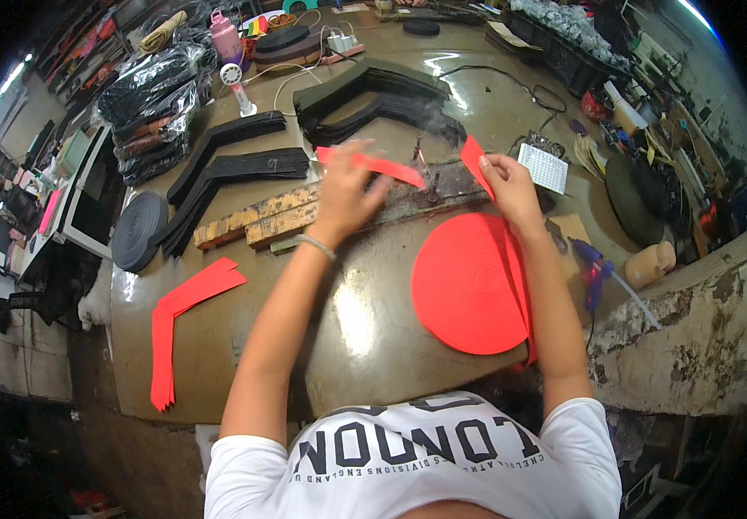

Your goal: The person folds and stacks green fabric strips, then handles red circular hat parts and red fabric strips on a workbench. They fold the red strips and place them on the red circles, preparing components for hat assembly.

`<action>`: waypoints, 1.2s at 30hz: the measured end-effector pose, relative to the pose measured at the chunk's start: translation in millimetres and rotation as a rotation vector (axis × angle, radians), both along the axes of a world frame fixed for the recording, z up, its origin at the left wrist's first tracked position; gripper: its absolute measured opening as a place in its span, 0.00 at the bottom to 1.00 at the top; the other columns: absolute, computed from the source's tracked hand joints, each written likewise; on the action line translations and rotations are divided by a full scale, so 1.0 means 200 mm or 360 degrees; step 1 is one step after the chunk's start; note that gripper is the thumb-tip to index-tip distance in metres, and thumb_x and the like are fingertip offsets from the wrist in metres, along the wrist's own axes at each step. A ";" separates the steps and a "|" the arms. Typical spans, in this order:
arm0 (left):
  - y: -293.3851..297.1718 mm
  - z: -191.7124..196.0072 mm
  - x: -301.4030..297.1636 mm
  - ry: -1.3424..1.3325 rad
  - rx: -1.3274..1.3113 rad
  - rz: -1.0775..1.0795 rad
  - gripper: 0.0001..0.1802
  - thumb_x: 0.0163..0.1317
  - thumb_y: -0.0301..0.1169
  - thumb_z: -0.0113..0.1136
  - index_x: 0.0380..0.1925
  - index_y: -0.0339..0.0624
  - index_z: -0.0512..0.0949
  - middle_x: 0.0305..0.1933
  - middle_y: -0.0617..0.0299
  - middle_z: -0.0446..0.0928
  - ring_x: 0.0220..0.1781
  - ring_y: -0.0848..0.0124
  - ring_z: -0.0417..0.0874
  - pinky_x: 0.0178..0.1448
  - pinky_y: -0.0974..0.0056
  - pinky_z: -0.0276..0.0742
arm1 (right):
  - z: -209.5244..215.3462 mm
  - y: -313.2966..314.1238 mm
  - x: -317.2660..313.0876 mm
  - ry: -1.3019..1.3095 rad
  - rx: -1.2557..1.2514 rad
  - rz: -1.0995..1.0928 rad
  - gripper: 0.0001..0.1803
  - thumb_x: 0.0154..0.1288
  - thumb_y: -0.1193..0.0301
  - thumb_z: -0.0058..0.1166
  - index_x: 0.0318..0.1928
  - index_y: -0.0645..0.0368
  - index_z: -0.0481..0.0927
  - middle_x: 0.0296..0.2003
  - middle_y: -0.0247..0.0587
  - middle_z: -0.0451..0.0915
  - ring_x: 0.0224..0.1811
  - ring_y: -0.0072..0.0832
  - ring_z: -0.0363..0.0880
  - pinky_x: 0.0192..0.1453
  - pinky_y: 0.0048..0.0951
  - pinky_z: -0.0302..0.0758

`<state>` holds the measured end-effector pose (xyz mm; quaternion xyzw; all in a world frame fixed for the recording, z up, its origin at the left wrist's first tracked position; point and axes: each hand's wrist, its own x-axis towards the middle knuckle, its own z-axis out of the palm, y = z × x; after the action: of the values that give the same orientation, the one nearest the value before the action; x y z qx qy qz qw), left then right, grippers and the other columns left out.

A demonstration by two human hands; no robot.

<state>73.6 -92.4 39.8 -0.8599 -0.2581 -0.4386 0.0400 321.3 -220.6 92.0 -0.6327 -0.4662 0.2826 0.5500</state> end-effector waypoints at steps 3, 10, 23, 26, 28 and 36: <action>-0.12 -0.04 0.13 0.0162 0.0060 -0.0170 0.18 0.59 0.34 0.62 0.49 0.44 0.78 0.54 0.53 0.76 0.58 0.54 0.74 0.66 0.49 0.66 | 0.02 -0.11 -0.21 0.0048 0.0193 -0.0042 0.17 0.71 0.66 0.54 0.48 0.69 0.78 0.41 0.39 0.83 0.42 0.19 0.78 0.50 0.21 0.73; -0.40 0.15 -0.31 0.0071 -0.0201 -0.0061 0.10 0.61 0.29 0.58 0.42 0.44 0.80 0.36 0.56 0.78 0.41 0.58 0.80 0.50 0.54 0.72 | -0.01 -0.29 -0.55 -0.0340 0.0385 0.0068 0.16 0.68 0.68 0.56 0.52 0.62 0.78 0.46 0.48 0.83 0.47 0.31 0.83 0.51 0.30 0.76; -0.70 -0.13 -0.68 -0.0100 -0.1110 0.0582 0.15 0.60 0.38 0.65 0.43 0.43 0.83 0.36 0.56 0.77 0.34 0.62 0.80 0.40 0.61 0.76 | -0.32 -0.13 -1.01 -0.0565 -0.0259 0.0682 0.15 0.63 0.67 0.55 0.50 0.55 0.80 0.41 0.54 0.82 0.43 0.50 0.82 0.48 0.43 0.77; -0.70 -0.11 -0.68 -0.0091 -0.1129 0.0597 0.14 0.59 0.39 0.65 0.41 0.43 0.84 0.35 0.56 0.77 0.35 0.62 0.80 0.40 0.61 0.76 | -0.33 -0.12 -1.01 -0.0557 -0.0320 0.0688 0.15 0.63 0.66 0.55 0.49 0.57 0.81 0.42 0.55 0.82 0.44 0.50 0.82 0.49 0.42 0.76; -0.70 -0.11 -0.68 -0.0081 -0.1144 0.0602 0.14 0.59 0.38 0.65 0.41 0.43 0.84 0.35 0.56 0.77 0.35 0.62 0.80 0.40 0.61 0.76 | -0.33 -0.12 -1.01 -0.0561 -0.0335 0.0686 0.15 0.63 0.66 0.55 0.48 0.57 0.82 0.42 0.54 0.82 0.44 0.50 0.82 0.50 0.42 0.76; -0.70 -0.11 -0.68 -0.0089 -0.1138 0.0610 0.13 0.59 0.38 0.65 0.40 0.44 0.84 0.34 0.56 0.76 0.35 0.60 0.80 0.40 0.59 0.75 | -0.28 -0.15 -1.07 -0.0993 -0.0348 0.0589 0.16 0.64 0.67 0.52 0.51 0.55 0.80 0.36 0.55 0.82 0.40 0.49 0.82 0.43 0.46 0.78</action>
<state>-62.9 -232.7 18.7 -0.7436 -0.5510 -0.3291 -0.1875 106.8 -250.2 35.6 -0.6484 -0.6848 0.2190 0.2504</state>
